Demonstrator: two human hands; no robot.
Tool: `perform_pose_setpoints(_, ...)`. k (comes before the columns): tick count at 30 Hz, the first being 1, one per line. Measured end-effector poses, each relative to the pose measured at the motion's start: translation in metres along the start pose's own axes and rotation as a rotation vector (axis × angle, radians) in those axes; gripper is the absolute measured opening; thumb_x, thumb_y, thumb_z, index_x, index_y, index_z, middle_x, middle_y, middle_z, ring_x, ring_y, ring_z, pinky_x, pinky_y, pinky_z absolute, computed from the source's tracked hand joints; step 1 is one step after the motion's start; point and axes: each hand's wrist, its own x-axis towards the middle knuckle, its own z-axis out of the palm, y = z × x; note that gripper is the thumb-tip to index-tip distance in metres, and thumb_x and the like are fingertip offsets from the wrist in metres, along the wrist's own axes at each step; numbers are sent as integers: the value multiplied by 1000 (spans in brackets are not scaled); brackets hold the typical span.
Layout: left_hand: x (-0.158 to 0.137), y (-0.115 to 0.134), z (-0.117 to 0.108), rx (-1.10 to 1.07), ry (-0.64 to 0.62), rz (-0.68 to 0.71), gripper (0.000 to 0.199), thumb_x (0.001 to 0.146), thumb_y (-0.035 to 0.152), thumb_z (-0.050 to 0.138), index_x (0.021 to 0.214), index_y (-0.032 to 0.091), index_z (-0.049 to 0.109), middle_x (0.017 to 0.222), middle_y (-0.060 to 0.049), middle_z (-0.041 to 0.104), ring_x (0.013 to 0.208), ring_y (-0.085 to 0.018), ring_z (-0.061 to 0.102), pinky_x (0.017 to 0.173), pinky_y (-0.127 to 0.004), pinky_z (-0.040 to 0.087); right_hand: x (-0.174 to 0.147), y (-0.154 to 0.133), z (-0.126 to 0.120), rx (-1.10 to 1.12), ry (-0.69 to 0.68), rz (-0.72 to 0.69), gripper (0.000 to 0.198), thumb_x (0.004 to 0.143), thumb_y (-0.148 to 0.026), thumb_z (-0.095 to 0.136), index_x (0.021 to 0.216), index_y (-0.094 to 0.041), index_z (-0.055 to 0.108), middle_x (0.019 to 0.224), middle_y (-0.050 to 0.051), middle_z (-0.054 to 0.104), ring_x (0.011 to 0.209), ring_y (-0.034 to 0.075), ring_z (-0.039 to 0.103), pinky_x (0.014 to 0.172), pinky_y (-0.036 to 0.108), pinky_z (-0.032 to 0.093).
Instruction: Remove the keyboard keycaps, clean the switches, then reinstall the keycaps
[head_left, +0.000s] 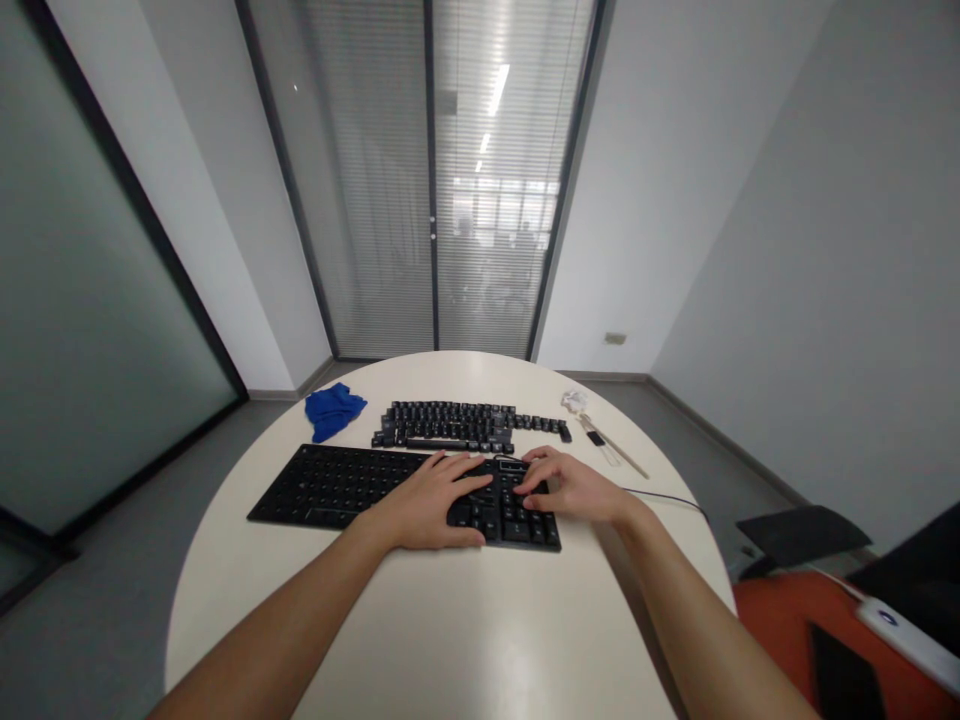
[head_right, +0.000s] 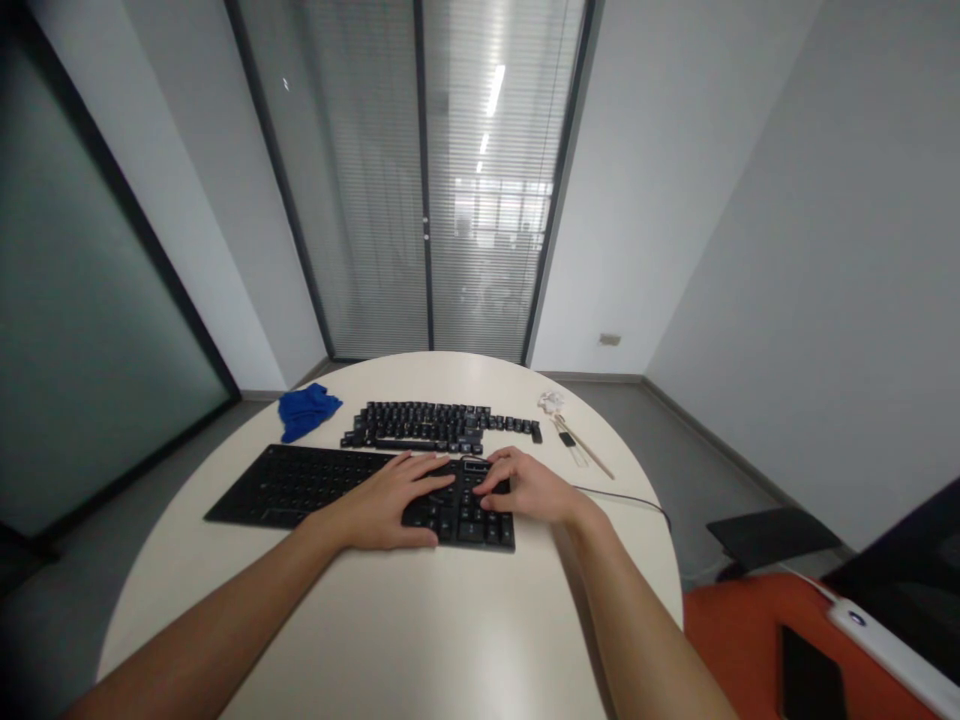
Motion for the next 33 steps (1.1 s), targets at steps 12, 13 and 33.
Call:
perform_pose_setpoints(12,0,0,-1,-8,5,2,81,81,67,65,150,31,41,162,-6,28,148,-34,27,121,-55,17,1,-21,1,-137,11,-67,17,76,-21,73,92,-22,80,93,6,75,95,23,66,89,33,49)
perform_pose_setpoints(13,0,0,-1,-2,0,0,82,81,66,65,150,31,40,162,-6,28,148,-34,27,121,-55,17,1,-22,1,-140,-2,-82,16,77,-20,72,91,-22,80,92,6,75,96,22,67,89,32,49)
perform_pose_setpoints(33,0,2,-2,4,-8,-14,82,81,68,64,150,32,39,163,-6,27,148,-34,26,121,-56,17,8,-29,-1,-246,-97,99,15,78,-23,69,86,-20,81,93,6,78,83,21,70,78,27,50)
